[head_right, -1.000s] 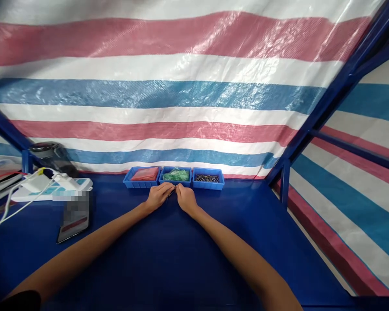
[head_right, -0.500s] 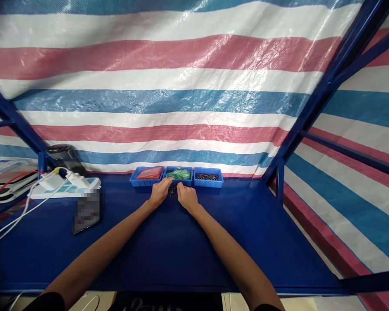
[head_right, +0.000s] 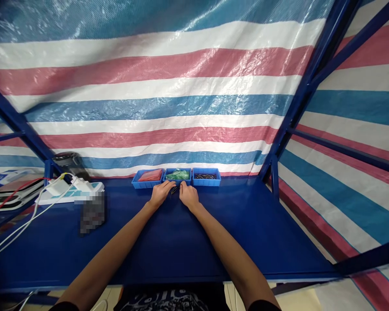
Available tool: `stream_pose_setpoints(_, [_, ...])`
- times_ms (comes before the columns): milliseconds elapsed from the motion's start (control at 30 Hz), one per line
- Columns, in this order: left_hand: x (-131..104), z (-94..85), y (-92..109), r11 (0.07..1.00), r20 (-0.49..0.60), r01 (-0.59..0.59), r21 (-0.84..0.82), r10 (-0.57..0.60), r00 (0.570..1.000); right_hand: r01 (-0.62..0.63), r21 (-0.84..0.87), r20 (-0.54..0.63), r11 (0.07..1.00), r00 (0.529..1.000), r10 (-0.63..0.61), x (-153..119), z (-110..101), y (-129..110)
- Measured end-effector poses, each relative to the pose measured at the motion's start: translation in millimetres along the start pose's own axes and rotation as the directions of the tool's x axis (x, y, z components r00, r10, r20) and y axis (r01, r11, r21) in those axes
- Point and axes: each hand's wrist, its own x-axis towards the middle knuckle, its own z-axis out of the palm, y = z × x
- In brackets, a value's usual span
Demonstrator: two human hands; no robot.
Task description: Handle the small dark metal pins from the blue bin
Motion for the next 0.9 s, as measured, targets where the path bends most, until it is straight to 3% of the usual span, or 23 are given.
stream_pose_setpoints(333, [-3, -13.3, 5, 0.997, -0.026, 0.019, -0.077, -0.021, 0.999, 0.007, 0.017, -0.019, 1.000, 1.000, -0.007, -7, -3, 2])
stream_pose_setpoints(667, [-6, -2.4, 9, 0.990, 0.019, 0.060, -0.124, -0.059, 0.998, 0.015, 0.050, -0.076, 0.999, 0.997, -0.012, -6, 0, 7])
stream_pose_setpoints(900, [-4, -4.3, 11, 0.988, 0.019, 0.076, -0.138, -0.074, 0.997, 0.048, 0.049, -0.120, 0.998, 0.992, -0.041, -7, 0, 5])
